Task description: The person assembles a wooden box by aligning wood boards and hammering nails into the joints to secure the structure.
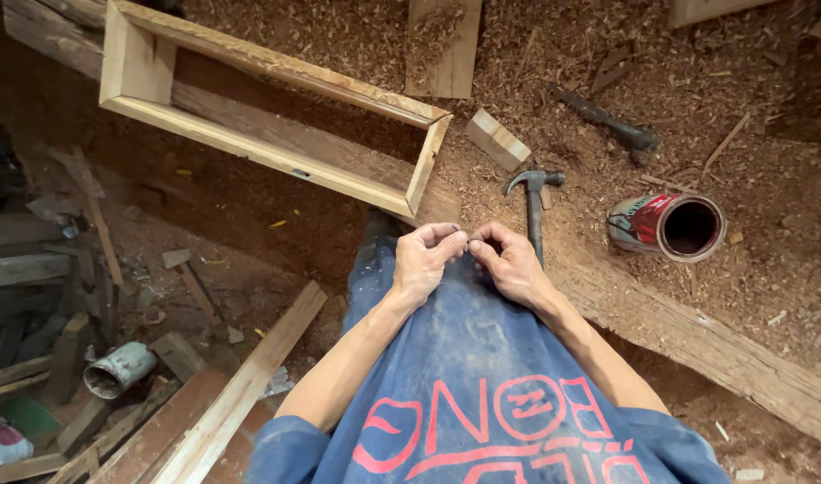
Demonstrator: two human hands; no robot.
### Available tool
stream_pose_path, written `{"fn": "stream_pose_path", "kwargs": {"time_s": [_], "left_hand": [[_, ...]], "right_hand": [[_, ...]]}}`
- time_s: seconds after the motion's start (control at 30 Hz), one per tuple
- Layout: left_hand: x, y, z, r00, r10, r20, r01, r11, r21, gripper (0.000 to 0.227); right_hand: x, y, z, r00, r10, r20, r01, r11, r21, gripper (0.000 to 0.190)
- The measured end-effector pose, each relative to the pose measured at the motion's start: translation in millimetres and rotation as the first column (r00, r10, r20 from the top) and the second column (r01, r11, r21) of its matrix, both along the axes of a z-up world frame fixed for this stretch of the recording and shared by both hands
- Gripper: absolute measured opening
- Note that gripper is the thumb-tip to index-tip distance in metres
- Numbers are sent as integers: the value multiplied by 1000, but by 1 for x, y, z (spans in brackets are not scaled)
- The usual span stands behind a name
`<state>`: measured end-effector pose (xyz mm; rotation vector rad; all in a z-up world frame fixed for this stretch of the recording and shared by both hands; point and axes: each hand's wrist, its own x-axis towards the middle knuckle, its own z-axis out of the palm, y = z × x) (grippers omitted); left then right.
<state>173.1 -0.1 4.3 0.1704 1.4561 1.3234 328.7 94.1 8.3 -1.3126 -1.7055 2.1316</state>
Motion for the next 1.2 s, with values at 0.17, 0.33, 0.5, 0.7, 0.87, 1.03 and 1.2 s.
{"fn": "stream_pose_path", "kwargs": {"time_s": [0.17,0.33,0.5,0.7,0.87,1.03,1.2], "left_hand": [[-29,3,13,823,-186,-537,153,983,-106,20],[-85,16,1,537,-245,-808,280,954,-103,18],[-107,22,-8,414,-310,-856,438,892,-111,14],[-112,29,-1,224,-330,-917,573,806,-150,8],[-121,33,-2,150,-299,-942,671,731,-126,9],[-129,41,-9,91,-304,-948,745,653,-138,9],[-135,47,-11,104,-320,-942,799,591,-112,9]], "right_hand": [[5,16,-9,992,126,-5,-120,957,264,19],[41,33,-40,807,-179,564,-360,607,708,48],[68,29,-78,833,-94,546,-306,744,595,45],[64,44,-68,834,-97,543,-138,916,376,41],[46,29,-2,898,-195,396,193,980,45,40],[34,3,46,977,-209,-47,213,974,80,50],[22,-20,68,976,-212,-49,211,977,-22,37]]}}
